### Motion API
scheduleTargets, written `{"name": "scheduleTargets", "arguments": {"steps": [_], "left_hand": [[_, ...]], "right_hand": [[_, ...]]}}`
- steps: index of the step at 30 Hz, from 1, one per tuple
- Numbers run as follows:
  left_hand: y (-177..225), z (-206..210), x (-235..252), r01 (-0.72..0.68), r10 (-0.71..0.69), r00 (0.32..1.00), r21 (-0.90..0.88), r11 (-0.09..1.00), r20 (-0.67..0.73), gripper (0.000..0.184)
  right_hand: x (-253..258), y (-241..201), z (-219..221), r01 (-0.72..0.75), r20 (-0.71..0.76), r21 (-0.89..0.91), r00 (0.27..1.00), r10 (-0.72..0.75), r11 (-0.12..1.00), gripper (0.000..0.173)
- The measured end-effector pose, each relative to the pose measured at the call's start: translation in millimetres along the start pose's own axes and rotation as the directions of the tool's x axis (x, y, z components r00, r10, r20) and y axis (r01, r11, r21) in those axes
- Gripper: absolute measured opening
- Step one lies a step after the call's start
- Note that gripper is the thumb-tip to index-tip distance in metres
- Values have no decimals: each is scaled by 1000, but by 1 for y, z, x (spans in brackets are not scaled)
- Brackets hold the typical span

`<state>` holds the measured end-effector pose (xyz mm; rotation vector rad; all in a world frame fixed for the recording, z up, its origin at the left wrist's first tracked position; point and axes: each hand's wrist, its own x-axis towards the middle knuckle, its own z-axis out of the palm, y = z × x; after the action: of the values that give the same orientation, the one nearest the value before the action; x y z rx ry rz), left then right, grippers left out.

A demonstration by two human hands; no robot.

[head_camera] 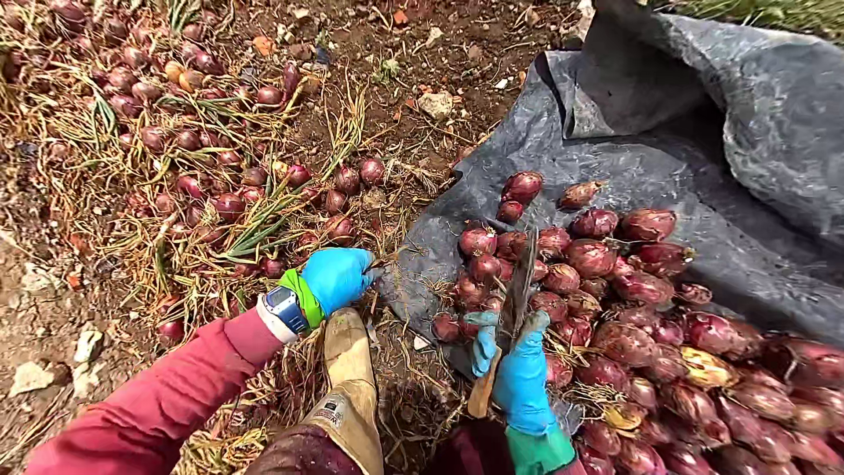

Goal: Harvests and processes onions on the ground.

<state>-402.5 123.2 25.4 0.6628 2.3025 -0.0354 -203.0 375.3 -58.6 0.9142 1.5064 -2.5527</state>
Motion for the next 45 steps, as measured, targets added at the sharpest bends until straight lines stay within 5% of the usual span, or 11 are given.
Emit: {"name": "scheduleTargets", "arguments": {"steps": [2, 5, 8, 10, 14, 23, 28, 32, 37, 42, 45], "left_hand": [[-22, 17, -36, 61, -117, 955, 203, 977, 274, 45], [-27, 18, -56, 110, -257, 736, 263, 958, 626, 52], [-77, 2, 1, 112, -115, 990, 42, 993, 78, 30], [-91, -6, 67, 45, -28, 977, 76, 996, -211, 14], [-101, 15, 156, 13, -15, 1000, 103, 995, 17, 36], [-120, 68, 103, -158, 24, 939, 370, 916, 343, 55], [-82, 24, 66, 72, -70, 996, -58, 996, 50, 70], [-8, -17, 18, -69, 44, 997, -453, 889, -67, 69], [19, -7, -6, -209, 281, 951, -404, 891, 128, 59], [0, -36, -1, -138, 150, 981, -99, 985, 122, 62], [11, -33, -6, -148, 145, 989, -208, 967, -28, 49]], "right_hand": [[-6, -4, -22, -22, -47, 28, 999, 24, 999, 101], [-22, 14, -30, -77, 52, -132, 995, 84, 988, 97], [-26, 37, -7, -141, 168, -264, 967, 190, 954, 98], [-24, 43, 13, -175, 198, -334, 948, 251, 926, 100], [-8, 48, 42, -253, 209, -352, 917, 339, 901, 95], [0, 51, 25, -289, 94, -359, 935, 343, 887, 86], [-15, 67, 30, -397, -18, -51, 918, 396, 917, 101], [-7, 62, 52, -203, 237, -37, 949, 206, 979, 95], [19, 14, 69, 173, 208, -223, 970, -126, 959, 83], [33, 7, 55, 37, 304, -403, 948, 95, 914, 86], [25, 24, 50, -11, 291, -394, 947, 136, 919, 94]]}}
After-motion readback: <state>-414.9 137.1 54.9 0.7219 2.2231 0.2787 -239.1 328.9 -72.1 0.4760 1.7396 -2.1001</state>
